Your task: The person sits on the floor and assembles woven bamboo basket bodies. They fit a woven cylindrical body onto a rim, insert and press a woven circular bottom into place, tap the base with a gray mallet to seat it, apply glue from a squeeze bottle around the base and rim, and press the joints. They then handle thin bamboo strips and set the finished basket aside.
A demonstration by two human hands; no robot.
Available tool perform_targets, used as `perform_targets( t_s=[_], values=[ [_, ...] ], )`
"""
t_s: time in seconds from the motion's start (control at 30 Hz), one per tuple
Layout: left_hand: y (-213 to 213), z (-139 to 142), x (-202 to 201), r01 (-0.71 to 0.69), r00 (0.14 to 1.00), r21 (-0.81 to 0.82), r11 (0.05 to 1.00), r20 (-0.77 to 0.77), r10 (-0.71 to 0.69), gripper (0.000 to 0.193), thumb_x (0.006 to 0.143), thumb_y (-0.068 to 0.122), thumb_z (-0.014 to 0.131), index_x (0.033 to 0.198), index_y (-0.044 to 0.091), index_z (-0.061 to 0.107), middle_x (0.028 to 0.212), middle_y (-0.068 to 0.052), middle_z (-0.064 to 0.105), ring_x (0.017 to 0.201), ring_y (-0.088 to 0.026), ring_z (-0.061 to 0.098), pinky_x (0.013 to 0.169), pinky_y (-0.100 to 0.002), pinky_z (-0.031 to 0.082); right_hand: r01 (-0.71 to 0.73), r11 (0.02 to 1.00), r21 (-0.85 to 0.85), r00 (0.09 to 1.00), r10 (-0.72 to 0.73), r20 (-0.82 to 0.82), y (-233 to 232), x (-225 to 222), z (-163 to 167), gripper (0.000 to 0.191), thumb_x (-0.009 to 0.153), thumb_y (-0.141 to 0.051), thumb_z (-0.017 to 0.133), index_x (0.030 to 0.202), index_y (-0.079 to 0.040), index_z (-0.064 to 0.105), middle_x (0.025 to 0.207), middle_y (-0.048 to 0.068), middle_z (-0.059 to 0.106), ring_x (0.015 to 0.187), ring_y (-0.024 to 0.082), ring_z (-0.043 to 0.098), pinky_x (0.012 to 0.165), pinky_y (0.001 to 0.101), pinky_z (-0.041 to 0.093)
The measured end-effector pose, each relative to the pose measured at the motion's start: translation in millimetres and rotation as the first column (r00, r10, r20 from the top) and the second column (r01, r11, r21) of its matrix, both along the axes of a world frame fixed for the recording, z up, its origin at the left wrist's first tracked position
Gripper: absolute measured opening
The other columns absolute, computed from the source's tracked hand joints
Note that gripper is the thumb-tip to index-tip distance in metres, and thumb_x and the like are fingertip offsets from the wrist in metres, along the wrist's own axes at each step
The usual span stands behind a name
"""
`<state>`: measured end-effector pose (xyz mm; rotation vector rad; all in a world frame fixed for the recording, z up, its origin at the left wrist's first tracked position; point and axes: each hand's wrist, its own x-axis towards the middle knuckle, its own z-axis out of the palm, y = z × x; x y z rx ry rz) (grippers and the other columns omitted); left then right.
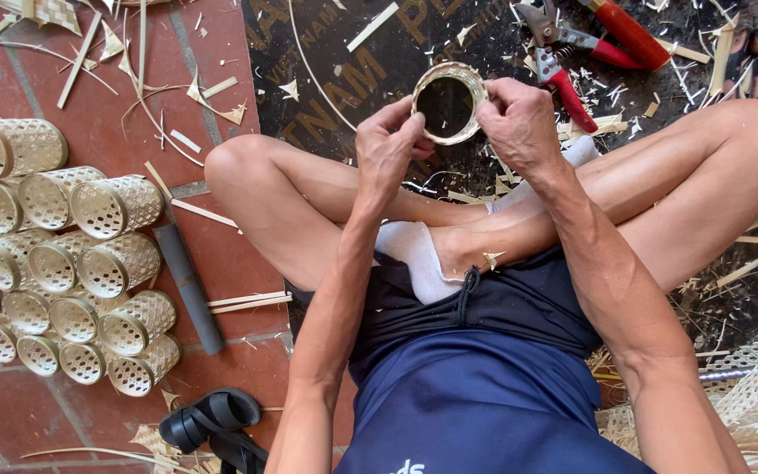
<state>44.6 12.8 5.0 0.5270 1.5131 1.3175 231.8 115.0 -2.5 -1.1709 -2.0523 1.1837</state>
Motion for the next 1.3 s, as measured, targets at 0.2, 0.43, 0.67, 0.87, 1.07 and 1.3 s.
perform_targets(
  t_s=[0.2,0.43,0.67,0.87,1.07,1.3],
  values=[
    [24,-7,-14,0.264,0.528,0.221,0.939,-0.848,0.052,0.044,0.082,0.01,0.071,0.125,0.001,0.069,0.119,-0.014,0.066,0.11,-0.031,0.062,0.099,-0.039,0.051,-0.077,0.97,0.232,0.995,0.06,0.079,16,-9,-11,0.012,0.099,-0.01,0.071,0.104,-0.001,0.078,0.091,0.012,0.071,0.082,0.023,0.067,0.073,0.0387,0.053],
    [54,-59,-9,0.212,0.815,0.176,0.961,-0.574,-0.075,0.026,0.092,0.02,0.077,0.114,0.007,0.078,0.105,-0.007,0.075,0.1,-0.019,0.066,0.091,-0.031,0.053,0.053,0.902,0.429,0.992,0.001,-0.124,5,-35,-28,0.009,0.104,-0.004,0.067,0.108,0.003,0.071,0.101,0.016,0.069,0.095,0.029,0.064,0.084,0.0399,0.053],
    [47,-71,9,0.098,0.985,0.277,0.956,-0.166,-0.053,0.027,0.1,0.016,0.072,0.123,0.003,0.075,0.11,-0.003,0.079,0.102,-0.009,0.069,0.094,-0.025,0.056,0.091,0.99,-0.112,0.946,-0.121,-0.301,-1,-33,-36,0.02,0.106,-0.011,0.064,0.118,0.002,0.073,0.095,-0.001,0.068,0.086,0.006,0.057,0.077,0.024,0.049],
    [44,-72,11,0.051,0.989,0.306,0.951,-0.151,-0.005,0.024,0.1,0.014,0.072,0.121,0.003,0.076,0.11,-0.003,0.079,0.102,-0.008,0.068,0.094,-0.026,0.055,0.094,0.991,-0.091,0.933,-0.12,-0.339,1,-34,-34,0.018,0.104,-0.009,0.065,0.115,0.003,0.074,0.098,0.002,0.071,0.088,0.007,0.06,0.08,0.024,0.051],
    [41,-79,16,0.013,0.994,0.277,0.961,-0.106,0.017,0.025,0.099,0.012,0.073,0.122,0.002,0.077,0.099,0.0,0.075,0.087,-0.004,0.061,0.078,-0.021,0.052,0.104,0.994,-0.034,0.941,-0.11,-0.321,-3,-34,-38,0.02,0.101,-0.005,0.064,0.115,0.002,0.076,0.099,0.004,0.071,0.087,0.008,0.062,0.079,0.0251,0.051],
    [43,-64,7,0.043,0.994,0.231,0.972,-0.104,-0.02,0.03,0.096,0.014,0.074,0.123,0.003,0.071,0.098,0.004,0.076,0.08,-0.001,0.062,0.072,-0.018,0.054,-0.037,0.997,0.061,0.96,0.052,-0.274,13,-27,-8,0.02,0.099,-0.001,0.064,0.114,0.005,0.075,0.105,0.012,0.07,0.095,0.017,0.062,0.083,0.0305,0.051]
  ],
)
